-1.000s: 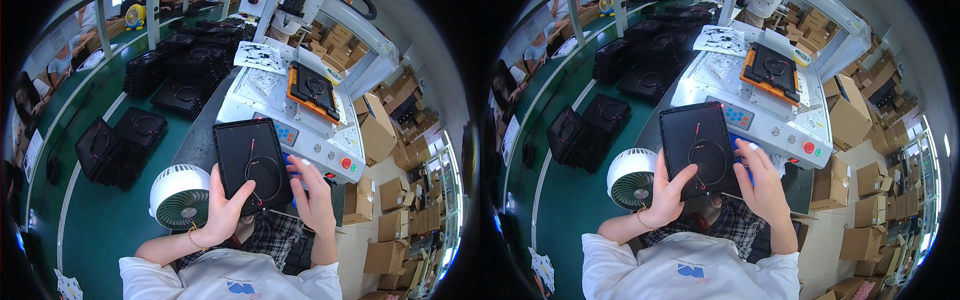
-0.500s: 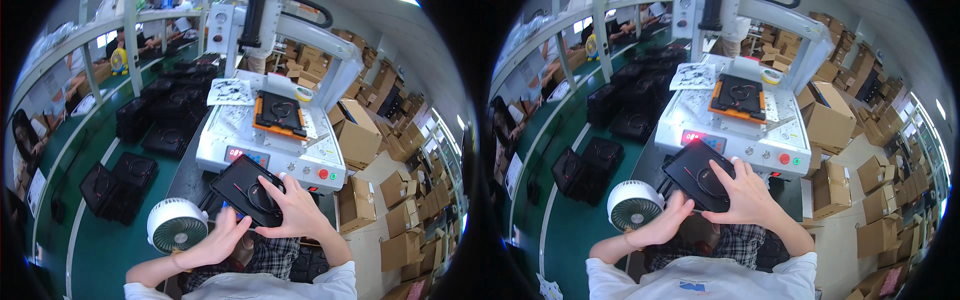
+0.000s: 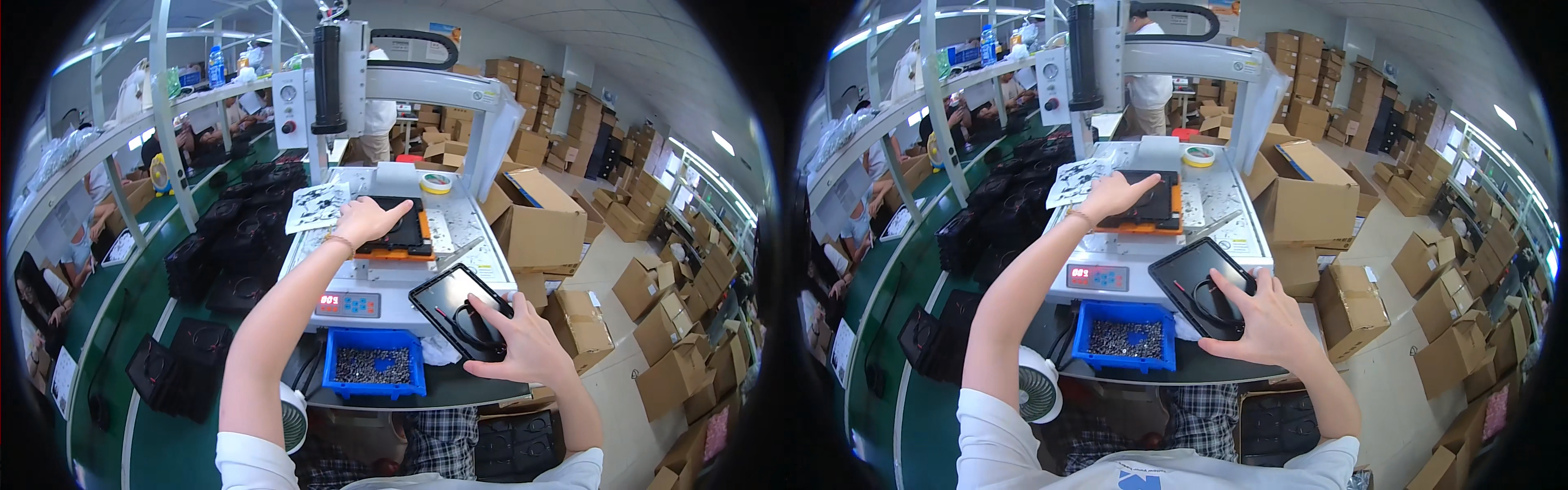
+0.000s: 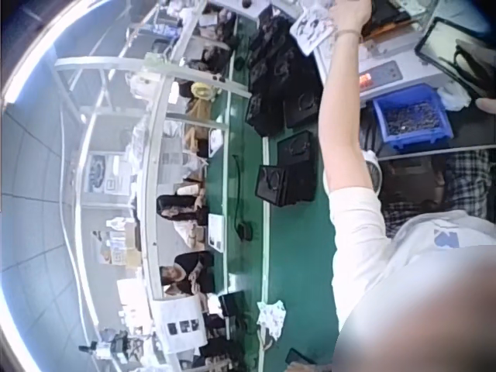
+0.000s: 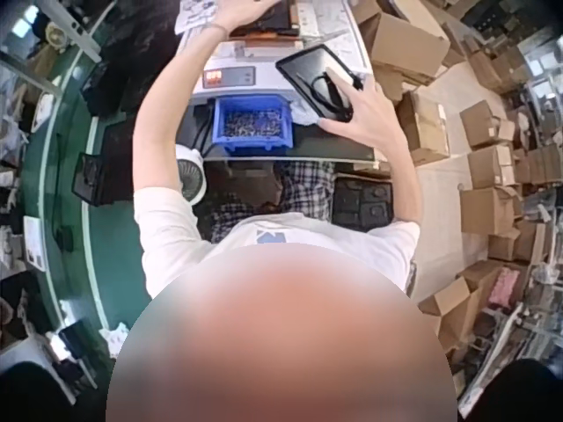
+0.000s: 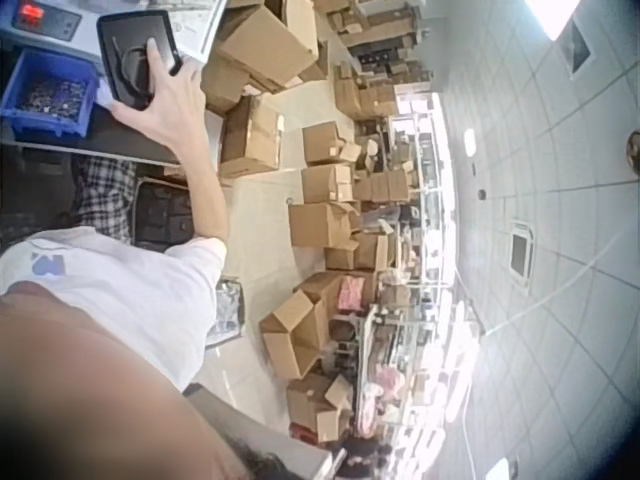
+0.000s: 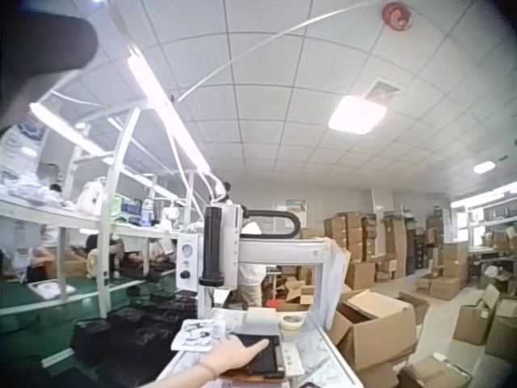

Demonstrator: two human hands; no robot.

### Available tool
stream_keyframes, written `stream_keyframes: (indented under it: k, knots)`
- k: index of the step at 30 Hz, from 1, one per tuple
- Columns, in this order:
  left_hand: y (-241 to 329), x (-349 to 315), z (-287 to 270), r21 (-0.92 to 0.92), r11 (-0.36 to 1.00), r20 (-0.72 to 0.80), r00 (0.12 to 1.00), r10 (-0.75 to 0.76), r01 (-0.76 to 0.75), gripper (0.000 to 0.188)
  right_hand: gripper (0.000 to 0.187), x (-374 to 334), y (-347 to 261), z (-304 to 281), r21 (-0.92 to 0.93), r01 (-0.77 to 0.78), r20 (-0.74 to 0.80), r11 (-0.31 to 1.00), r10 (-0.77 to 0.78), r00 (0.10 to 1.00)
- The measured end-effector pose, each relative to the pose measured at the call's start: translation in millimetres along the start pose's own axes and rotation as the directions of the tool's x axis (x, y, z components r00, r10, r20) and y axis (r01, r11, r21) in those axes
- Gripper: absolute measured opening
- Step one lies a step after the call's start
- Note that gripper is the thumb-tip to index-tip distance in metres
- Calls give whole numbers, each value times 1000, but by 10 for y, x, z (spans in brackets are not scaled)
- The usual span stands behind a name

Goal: Assembling solar junction boxes by manually placing wires and metal components into a plastic housing and using an automated machine to secure them.

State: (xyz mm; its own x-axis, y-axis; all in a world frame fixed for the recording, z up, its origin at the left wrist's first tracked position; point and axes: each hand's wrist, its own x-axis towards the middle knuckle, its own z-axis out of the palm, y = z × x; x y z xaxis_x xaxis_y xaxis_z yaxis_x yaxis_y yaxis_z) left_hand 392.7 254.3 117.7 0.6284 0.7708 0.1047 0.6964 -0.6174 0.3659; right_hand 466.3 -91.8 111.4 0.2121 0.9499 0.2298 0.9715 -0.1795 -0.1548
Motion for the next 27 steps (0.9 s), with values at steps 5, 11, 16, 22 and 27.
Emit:
stream_keyframes:
  k: [5,11,16,22,27]
  knots:
    - [399,62,121,187,959,-31,977,-213,215,133,96,-30,262,-21,-152,-123,-66,981,114,991]
    - [519,32,13,142,954,-101,962,-252,265,131,119,189,458,-21,-124,-142,-116,982,127,985]
    - [232,-180,-540,31,997,-156,985,-69,75,124,124,559,413,-51,-152,-159,-142,975,138,980]
    - [-162,-716,-1080,-101,987,-122,983,-137,125,121,122,1356,68,-69,-128,-181,-95,975,170,981]
    - [-461,-1058,-1203,-16,976,-168,962,-217,217,116,129,2068,-390,221,-144,-338,-1,930,341,940]
